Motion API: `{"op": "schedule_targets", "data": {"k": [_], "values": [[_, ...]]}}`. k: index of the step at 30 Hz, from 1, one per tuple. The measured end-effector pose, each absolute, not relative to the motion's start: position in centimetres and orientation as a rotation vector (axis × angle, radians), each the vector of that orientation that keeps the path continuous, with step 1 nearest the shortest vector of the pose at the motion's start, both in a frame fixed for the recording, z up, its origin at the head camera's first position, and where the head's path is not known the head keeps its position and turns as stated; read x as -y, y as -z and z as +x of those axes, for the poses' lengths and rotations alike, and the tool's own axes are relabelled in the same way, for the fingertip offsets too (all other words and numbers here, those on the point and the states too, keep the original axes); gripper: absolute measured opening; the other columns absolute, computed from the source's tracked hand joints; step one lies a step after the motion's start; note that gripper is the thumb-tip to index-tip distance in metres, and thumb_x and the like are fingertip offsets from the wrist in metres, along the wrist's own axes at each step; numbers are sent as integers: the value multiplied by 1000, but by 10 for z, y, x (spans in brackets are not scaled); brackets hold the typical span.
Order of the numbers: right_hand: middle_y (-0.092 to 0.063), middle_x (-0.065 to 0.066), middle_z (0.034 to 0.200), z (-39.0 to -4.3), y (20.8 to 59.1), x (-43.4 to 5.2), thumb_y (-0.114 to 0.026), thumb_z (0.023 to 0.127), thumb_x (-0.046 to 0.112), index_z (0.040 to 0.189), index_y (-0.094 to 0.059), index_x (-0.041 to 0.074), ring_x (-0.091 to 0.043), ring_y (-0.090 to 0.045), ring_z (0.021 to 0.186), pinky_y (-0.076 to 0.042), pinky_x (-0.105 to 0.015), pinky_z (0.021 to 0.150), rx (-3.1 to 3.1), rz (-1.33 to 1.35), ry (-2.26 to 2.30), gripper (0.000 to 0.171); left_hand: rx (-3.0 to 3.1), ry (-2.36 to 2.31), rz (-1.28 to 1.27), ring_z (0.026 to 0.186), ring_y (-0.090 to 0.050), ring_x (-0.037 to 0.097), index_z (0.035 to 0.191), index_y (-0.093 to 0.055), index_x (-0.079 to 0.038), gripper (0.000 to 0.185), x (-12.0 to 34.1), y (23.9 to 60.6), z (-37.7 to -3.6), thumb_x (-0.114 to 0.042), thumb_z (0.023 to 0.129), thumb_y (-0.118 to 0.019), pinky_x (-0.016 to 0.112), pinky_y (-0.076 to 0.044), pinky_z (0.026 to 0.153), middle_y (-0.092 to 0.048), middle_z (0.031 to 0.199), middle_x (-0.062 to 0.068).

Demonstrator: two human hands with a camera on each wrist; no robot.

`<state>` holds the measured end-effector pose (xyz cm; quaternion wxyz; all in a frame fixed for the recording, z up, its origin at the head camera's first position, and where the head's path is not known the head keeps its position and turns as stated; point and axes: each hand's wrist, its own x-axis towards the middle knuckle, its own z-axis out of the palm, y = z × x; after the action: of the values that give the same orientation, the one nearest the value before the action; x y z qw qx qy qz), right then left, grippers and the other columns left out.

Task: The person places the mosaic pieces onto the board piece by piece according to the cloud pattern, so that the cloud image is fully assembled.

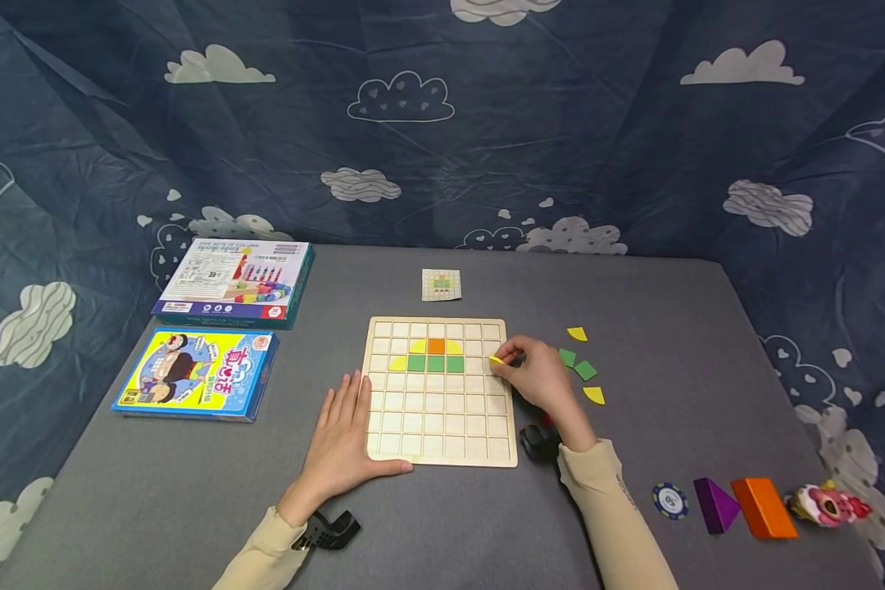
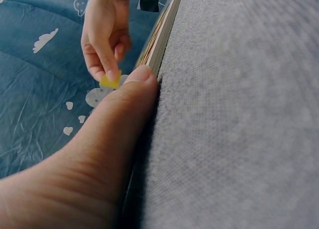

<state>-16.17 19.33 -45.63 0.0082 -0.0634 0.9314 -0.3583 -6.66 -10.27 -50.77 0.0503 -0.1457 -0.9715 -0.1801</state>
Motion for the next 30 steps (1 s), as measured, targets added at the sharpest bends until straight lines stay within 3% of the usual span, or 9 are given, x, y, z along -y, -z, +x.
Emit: {"op": "schedule_targets", "data": {"k": [9, 30], "values": [[-62, 0, 71, -166, 455, -177, -78, 78, 12, 85, -70, 6, -18, -48, 58, -36, -31, 53, -2851, -284, 1177, 12, 2950, 544, -442, 142, -8, 35, 148, -16, 6, 137, 102, 509, -67, -84, 56, -63, 49, -7, 111, -14, 154, 23], [-65, -1, 79, -172, 455, -170, -71, 85, 10, 91, -71, 7, -18, -51, 63, -38, -32, 58, -2791, -284, 1111, 7, 2953, 551, -439, 142, -8, 35, 148, -15, 7, 137, 102, 507, -66, -82, 56, -65, 49, -7, 111, -14, 153, 24]]}}
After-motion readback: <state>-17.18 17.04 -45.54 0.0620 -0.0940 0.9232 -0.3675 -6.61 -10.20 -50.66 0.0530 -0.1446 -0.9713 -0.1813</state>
